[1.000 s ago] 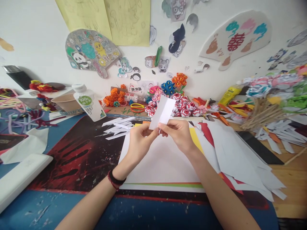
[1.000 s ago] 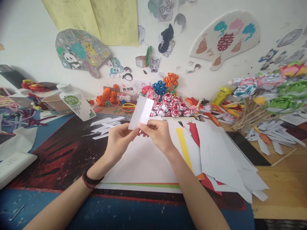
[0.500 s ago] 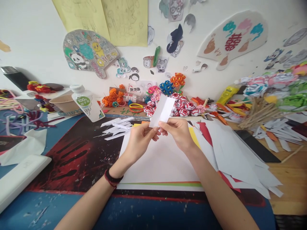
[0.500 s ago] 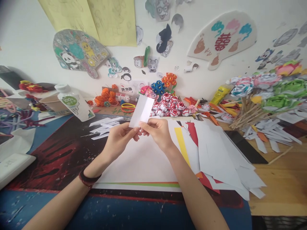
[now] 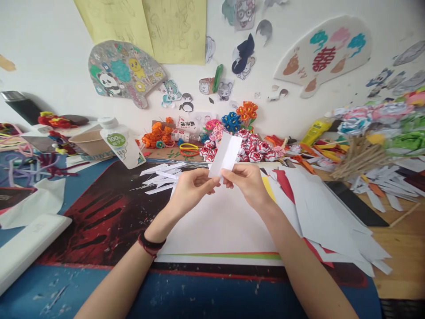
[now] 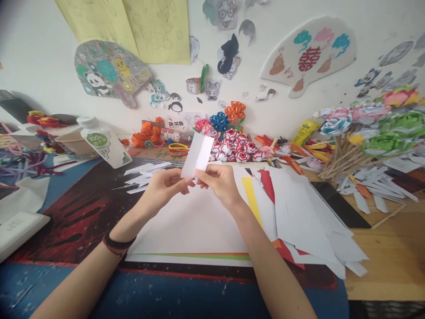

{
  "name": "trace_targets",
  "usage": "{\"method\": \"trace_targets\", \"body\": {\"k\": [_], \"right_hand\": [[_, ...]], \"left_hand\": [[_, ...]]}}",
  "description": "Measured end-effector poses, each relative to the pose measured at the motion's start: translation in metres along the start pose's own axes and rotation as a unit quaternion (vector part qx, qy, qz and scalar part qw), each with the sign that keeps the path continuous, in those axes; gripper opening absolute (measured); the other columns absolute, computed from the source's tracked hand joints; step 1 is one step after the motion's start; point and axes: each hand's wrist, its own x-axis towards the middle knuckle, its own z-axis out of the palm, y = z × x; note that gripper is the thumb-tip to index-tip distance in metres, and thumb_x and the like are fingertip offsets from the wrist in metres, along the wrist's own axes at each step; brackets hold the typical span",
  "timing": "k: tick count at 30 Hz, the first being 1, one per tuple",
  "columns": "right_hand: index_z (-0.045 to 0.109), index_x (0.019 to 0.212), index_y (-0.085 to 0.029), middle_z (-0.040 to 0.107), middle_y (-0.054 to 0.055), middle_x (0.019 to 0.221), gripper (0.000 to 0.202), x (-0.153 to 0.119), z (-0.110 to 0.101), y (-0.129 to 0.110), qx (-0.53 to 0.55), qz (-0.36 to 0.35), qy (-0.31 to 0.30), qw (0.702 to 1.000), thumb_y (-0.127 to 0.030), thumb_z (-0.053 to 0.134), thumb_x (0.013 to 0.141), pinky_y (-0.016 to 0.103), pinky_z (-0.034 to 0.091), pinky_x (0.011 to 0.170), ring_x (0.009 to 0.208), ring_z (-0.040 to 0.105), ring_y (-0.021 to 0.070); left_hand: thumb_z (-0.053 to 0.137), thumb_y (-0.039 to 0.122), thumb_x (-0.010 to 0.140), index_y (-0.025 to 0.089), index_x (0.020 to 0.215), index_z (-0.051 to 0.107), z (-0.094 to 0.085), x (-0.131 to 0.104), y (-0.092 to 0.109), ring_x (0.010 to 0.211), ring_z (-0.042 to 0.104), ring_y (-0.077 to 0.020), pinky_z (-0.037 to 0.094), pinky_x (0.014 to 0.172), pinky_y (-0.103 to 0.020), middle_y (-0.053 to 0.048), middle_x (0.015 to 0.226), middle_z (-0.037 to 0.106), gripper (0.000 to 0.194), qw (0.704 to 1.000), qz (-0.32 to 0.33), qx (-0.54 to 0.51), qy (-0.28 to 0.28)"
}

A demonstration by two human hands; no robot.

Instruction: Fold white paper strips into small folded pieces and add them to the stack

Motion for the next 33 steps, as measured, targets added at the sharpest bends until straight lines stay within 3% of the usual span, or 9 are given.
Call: {"method": "trace_targets", "body": {"k": [6,12,33], "right_hand": [[0.068,0.065,-0.013,0.063,0.003,0.061,0.026,-0.001,0.004,-0.002,0.006,0.017,-0.020,1.000,-0.035,0.072,0.079,0.026,0.045,0.055,0.056,0.055,0.0117],[0.071,0.088,-0.014,0.067,0.005,0.078,0.024,0.000,0.000,-0.007,0.006,0.054,-0.118,0.992,-0.036,0.072,0.078,0.026,0.045,0.060,0.071,0.059,0.0145],[0.072,0.079,-0.010,0.067,0.005,0.065,0.031,0.002,-0.017,-0.006,-0.053,0.109,-0.144,0.982,-0.040,0.076,0.072,0.025,0.049,0.051,0.056,0.061,0.0135]], "left_hand": [[0.068,0.036,0.081,0.010,0.079,0.067,0.006,-0.001,-0.006,0.060,0.060,-0.0120,0.051,0.056,-0.022,-0.006,0.072,0.069,0.026,0.998,0.017,0.003,0.053],[0.069,0.032,0.080,0.010,0.077,0.067,0.003,-0.001,-0.007,0.057,0.059,-0.0109,0.050,0.054,-0.021,-0.004,0.068,0.067,0.022,0.999,0.015,-0.026,0.045],[0.066,0.027,0.078,0.012,0.067,0.063,0.008,-0.005,0.001,0.049,0.058,-0.0106,0.046,0.047,-0.020,-0.003,0.062,0.067,0.018,0.997,-0.010,0.070,0.039]]}}
